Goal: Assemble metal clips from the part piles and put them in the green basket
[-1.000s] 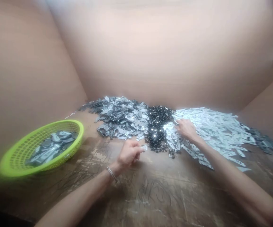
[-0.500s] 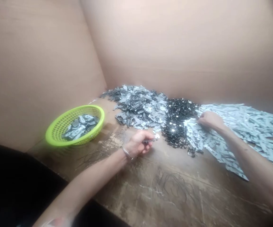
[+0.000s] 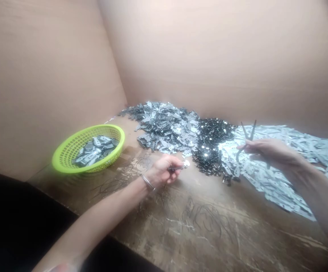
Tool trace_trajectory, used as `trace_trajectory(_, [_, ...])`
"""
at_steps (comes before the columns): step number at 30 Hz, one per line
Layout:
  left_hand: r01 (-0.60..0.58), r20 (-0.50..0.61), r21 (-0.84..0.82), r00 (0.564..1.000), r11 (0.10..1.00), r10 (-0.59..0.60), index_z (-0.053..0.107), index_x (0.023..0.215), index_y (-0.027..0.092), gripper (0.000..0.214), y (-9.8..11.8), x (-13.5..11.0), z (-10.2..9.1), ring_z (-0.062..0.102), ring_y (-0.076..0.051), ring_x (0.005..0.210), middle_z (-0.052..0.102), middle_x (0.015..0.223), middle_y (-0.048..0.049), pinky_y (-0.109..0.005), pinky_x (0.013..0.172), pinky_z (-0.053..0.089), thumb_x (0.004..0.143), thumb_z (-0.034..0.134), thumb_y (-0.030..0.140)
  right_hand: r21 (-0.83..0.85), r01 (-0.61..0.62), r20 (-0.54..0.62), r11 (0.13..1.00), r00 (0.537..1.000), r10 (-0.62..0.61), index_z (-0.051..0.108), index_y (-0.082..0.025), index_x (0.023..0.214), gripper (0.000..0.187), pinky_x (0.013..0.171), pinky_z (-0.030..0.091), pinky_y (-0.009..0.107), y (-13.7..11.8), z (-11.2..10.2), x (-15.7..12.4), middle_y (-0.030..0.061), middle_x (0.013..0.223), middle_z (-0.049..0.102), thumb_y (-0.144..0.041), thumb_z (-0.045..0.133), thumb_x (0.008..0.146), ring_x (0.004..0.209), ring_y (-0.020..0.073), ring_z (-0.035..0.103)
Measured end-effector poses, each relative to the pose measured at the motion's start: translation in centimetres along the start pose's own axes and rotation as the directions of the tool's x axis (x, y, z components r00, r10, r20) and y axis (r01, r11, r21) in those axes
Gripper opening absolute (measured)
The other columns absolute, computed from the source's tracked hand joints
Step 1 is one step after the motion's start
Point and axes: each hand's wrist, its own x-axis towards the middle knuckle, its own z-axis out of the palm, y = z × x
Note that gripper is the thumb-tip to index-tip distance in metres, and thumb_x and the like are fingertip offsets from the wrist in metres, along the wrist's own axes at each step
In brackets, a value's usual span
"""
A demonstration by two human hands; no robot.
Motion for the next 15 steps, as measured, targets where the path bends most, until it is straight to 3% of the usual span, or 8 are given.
trace_trajectory(3, [-0.020, 0.019, 0.004, 1.000, 1.000, 0.020, 0.043, 0.056, 0.012, 0.015, -0.1, -0.4, 0.1, 0.039, -0.007, 0.029, 0.046, 0.044, 0.0020, -0.017, 0.024, 0.022, 0.060, 0.053, 0.023, 0.125, -0.112, 0.152, 0.986, 0.984, 0.093, 0.059, -0.011, 0.073, 0.022, 0.063, 0.047, 0.028, -0.3, 1.6, -3.1, 0.0146, 0.093, 0.058, -0.032, 0.054, 0.071, 0.078, 0.0176, 0.055])
trace_trajectory(5, [-0.037, 0.029, 0.007, 0.999, 0.999, 0.037, 0.045, 0.058, 0.012, 0.015, -0.1, -0.5, 0.2, 0.040, -0.007, 0.030, 0.046, 0.045, 0.0018, -0.017, 0.024, 0.022, 0.059, 0.055, 0.023, 0.200, -0.165, 0.232, 0.966, 0.966, 0.117, 0.056, -0.012, 0.074, 0.022, 0.069, 0.047, 0.032, 0.0, 2.6, -4.7, 0.0154, 0.094, 0.058, -0.032, 0.049, 0.074, 0.082, 0.0202, 0.056])
trace_trajectory(7, [-0.043, 0.038, 0.008, 0.998, 0.999, 0.043, 0.046, 0.059, 0.012, 0.015, -0.2, -0.7, 0.3, 0.040, -0.007, 0.031, 0.046, 0.046, 0.0020, -0.017, 0.024, 0.023, 0.059, 0.056, 0.023, 0.286, -0.171, 0.340, 0.943, 0.938, 0.067, 0.053, -0.012, 0.072, 0.022, 0.074, 0.045, 0.036, 0.8, 3.4, -5.7, 0.0155, 0.089, 0.060, -0.032, 0.045, 0.076, 0.083, 0.0223, 0.056])
trace_trajectory(9, [-0.036, 0.038, 0.009, 0.999, 0.999, 0.036, 0.046, 0.059, 0.012, 0.015, -0.2, -0.7, 0.4, 0.040, -0.007, 0.030, 0.046, 0.045, 0.0024, -0.017, 0.024, 0.022, 0.059, 0.055, 0.023, 0.386, -0.155, 0.472, 0.910, 0.880, -0.050, 0.052, -0.014, 0.075, 0.023, 0.077, 0.043, 0.040, 2.0, 3.8, -6.3, 0.0144, 0.087, 0.059, -0.033, 0.039, 0.078, 0.086, 0.0248, 0.055])
trace_trajectory(11, [-0.024, 0.032, 0.008, 0.999, 1.000, 0.024, 0.045, 0.059, 0.012, 0.015, -0.2, -0.8, 0.6, 0.039, -0.007, 0.030, 0.045, 0.045, 0.0026, -0.017, 0.023, 0.022, 0.059, 0.055, 0.024, 0.433, -0.167, 0.544, 0.886, 0.832, -0.109, 0.050, -0.017, 0.081, 0.022, 0.077, 0.042, 0.041, 3.2, 4.1, -6.7, 0.0125, 0.089, 0.058, -0.034, 0.036, 0.079, 0.088, 0.0258, 0.054])
trace_trajectory(15, [-0.013, 0.015, 0.040, 1.000, 0.999, 0.013, 0.045, 0.059, 0.012, 0.016, -0.1, -1.0, 1.0, 0.039, -0.006, 0.029, 0.047, 0.045, 0.0021, -0.017, 0.023, 0.022, 0.059, 0.055, 0.025, 0.396, -0.222, 0.599, 0.891, 0.798, -0.068, 0.051, -0.022, 0.086, 0.021, 0.061, 0.045, 0.033, 4.2, 4.7, -7.7, 0.0087, 0.085, 0.054, -0.036, 0.039, 0.075, 0.074, 0.0213, 0.054])
